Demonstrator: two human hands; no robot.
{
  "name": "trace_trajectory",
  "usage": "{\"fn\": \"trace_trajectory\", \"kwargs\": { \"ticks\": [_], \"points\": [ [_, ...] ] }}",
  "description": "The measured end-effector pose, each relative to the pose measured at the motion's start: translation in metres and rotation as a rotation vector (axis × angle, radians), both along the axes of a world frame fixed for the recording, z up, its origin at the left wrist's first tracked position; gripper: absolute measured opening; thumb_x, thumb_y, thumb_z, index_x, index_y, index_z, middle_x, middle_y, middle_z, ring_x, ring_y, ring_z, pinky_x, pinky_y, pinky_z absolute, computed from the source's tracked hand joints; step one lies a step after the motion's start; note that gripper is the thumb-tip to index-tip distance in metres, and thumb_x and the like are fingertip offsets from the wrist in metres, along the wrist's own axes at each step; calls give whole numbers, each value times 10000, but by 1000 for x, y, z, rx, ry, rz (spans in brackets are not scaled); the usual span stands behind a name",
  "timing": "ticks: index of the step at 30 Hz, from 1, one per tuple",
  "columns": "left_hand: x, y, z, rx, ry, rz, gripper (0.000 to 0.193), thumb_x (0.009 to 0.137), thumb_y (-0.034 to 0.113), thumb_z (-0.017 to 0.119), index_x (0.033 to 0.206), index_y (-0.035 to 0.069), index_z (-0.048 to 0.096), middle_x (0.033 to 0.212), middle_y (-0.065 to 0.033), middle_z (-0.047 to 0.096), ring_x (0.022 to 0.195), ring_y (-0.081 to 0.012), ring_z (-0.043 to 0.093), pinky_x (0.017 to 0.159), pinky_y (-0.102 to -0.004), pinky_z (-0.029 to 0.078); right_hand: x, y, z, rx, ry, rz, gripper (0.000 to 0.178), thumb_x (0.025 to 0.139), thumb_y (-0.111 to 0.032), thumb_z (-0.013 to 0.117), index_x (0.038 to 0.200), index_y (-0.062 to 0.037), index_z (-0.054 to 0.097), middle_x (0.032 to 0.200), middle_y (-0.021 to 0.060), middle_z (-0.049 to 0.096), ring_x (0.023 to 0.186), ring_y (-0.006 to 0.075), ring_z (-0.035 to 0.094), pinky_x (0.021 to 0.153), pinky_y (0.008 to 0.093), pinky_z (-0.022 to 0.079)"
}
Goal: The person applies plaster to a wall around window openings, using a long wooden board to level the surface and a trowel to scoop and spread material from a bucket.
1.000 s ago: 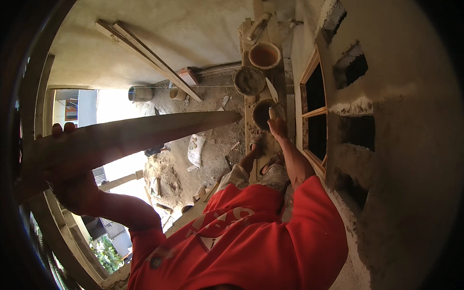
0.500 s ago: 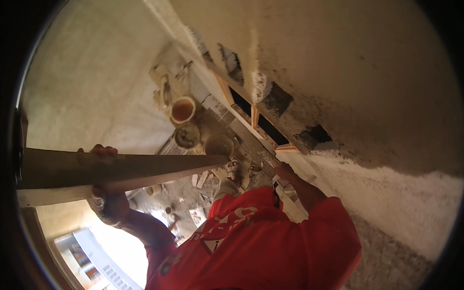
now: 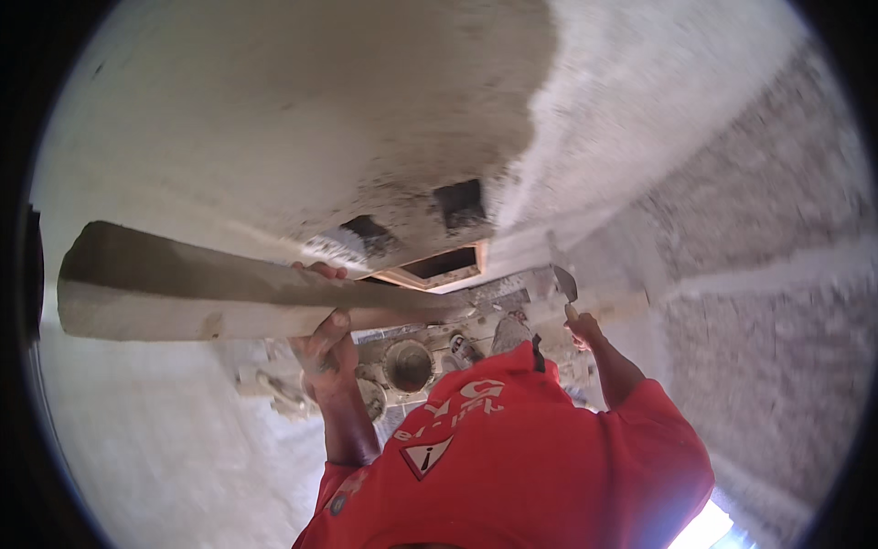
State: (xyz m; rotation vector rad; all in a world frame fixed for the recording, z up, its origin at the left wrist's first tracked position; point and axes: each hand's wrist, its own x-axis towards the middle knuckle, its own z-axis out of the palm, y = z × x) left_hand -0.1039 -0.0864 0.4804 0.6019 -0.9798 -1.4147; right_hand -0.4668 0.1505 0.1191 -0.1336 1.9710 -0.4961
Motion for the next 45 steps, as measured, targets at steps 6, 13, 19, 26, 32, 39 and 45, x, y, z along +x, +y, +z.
{"fn": "trace_trajectory", "kwargs": {
  "ticks": [6, 13, 19, 26, 32, 39, 45],
  "points": [
    [-135, -9, -42, -49, 28, -382, 784, 662, 26, 757, 1354, -16, 390, 1136, -174, 554, 1097, -293, 539, 1021, -446, 396, 14, 136, -17, 104, 38, -366, 254, 833, -191, 677, 779, 29, 562, 556, 102, 484, 439, 211, 495, 364, 387, 356],
    [-315, 46, -71, 111, -11, -615, 644, 692, -51, 757, 1240, 18, 426, 1051, -109, 551, 974, -189, 567, 845, -339, 496, 40, 240, -4, 100, -46, -818, 232, 823, -173, 674, 802, 9, 532, 569, 86, 479, 436, 208, 488, 380, 389, 382],
    [-471, 106, -117, 164, -20, -824, 690, 666, -37, 790, 1224, 59, 395, 1132, -74, 481, 1027, -194, 509, 916, -358, 444, 60, 294, -2, 27, 7, -1002, 255, 825, -207, 692, 817, 11, 562, 580, 88, 541, 415, 205, 521, 371, 366, 410],
    [-606, 166, -197, 241, -136, -1097, 742, 609, -111, 771, 1213, 73, 381, 1109, -79, 492, 1028, -227, 519, 916, -383, 450, 108, 328, 1, 38, 2, -1126, 269, 822, -226, 687, 810, 27, 598, 569, 81, 559, 419, 197, 552, 363, 368, 421],
    [-680, 198, -268, 165, -243, -990, 789, 605, -81, 796, 1247, 67, 363, 1161, -110, 498, 1061, -269, 526, 927, -397, 459, 144, 341, 21, 232, -44, -1160, 283, 823, -263, 669, 772, 3, 587, 562, 100, 551, 409, 214, 544, 358, 371, 417],
    [-727, 188, -299, 119, -669, -606, 815, 595, 87, 873, 1254, 38, 396, 1185, -215, 568, 1075, -389, 589, 914, -487, 495, 171, 364, 4, 261, -68, -1182, 270, 848, -295, 624, 749, -44, 616, 553, 76, 543, 408, 189, 539, 347, 335, 406],
    [-743, 166, -317, 130, -854, -421, 795, 622, 176, 867, 1263, 39, 417, 1147, -221, 591, 1058, -419, 590, 892, -509, 494, 148, 366, 4, 96, 72, -845, 333, 803, -310, 661, 710, 7, 616, 561, 94, 566, 445, 207, 572, 392, 356, 442]
  ]
}}
